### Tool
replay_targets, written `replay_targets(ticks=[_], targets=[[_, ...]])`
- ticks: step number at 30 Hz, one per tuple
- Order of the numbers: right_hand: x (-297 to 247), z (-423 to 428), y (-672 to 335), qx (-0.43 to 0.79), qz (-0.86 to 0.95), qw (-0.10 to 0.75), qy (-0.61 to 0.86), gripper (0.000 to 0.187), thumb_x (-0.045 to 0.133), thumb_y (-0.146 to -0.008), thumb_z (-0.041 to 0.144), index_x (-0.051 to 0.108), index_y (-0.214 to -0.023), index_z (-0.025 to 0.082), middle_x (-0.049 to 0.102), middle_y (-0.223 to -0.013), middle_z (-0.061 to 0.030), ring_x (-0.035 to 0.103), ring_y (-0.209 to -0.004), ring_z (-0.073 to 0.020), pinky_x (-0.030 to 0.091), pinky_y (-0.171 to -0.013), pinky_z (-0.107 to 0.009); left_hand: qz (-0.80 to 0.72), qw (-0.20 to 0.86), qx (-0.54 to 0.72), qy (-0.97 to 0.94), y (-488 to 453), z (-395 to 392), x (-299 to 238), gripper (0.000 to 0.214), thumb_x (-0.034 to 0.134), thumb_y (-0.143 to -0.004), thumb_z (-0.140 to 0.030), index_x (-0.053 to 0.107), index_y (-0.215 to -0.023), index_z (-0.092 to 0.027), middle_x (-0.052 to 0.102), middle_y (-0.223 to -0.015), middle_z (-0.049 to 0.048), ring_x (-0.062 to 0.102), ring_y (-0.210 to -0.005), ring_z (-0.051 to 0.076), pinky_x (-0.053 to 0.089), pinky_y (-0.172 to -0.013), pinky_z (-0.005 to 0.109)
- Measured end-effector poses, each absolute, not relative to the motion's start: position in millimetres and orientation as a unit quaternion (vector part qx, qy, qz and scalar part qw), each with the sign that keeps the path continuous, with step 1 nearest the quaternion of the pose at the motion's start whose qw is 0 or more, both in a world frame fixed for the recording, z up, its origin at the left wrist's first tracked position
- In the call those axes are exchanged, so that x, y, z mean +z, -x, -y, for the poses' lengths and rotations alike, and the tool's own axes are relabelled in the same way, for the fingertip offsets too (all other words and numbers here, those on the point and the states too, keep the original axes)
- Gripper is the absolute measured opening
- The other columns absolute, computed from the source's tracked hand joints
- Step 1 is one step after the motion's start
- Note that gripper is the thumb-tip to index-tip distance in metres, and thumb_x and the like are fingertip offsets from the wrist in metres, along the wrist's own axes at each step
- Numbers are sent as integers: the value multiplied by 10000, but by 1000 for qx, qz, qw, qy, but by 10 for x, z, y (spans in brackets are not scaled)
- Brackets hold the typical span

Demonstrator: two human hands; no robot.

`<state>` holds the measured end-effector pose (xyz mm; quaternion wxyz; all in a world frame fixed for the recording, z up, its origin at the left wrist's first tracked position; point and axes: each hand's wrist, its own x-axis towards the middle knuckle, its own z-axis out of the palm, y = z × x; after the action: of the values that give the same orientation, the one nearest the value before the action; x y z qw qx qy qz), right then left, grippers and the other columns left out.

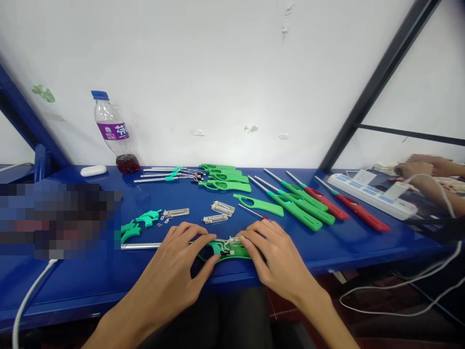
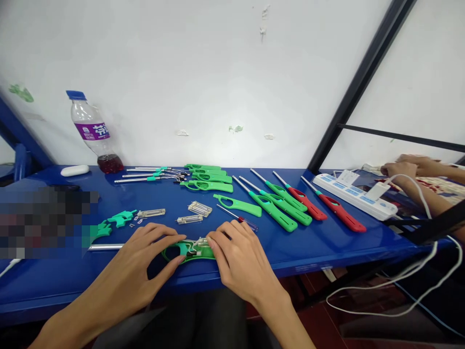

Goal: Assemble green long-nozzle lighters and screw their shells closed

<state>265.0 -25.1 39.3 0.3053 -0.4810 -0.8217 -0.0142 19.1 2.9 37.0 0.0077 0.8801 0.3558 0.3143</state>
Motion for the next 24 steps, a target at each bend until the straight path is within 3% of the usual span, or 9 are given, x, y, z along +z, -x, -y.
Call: replay_targets(ticks=[14, 24], targets=[[375, 247, -2636, -10, 826, 304, 474, 257, 445, -1101, 180, 702, -1122, 189, 709, -1028, -69, 624, -929, -237, 482, -860, -432, -354, 64, 324, -875, -219, -45, 398, 138, 614, -1017, -277, 693, -1123, -236, 694, -1087, 67, 630, -1036, 294, 536, -927, 497], [378, 251, -2639, 21, 819, 307, 484, 207, 511, -1097, 217, 687, -1203, 243, 733, -1073, -33, 648, -977, -234, 472, -965, -442, -342, 39, 332, -878, -208, -43, 363, 217, 581, -1038, -253, 736, -1187, -227, 643, -1104, 91, 600, -1032, 285, 544, -910, 478]])
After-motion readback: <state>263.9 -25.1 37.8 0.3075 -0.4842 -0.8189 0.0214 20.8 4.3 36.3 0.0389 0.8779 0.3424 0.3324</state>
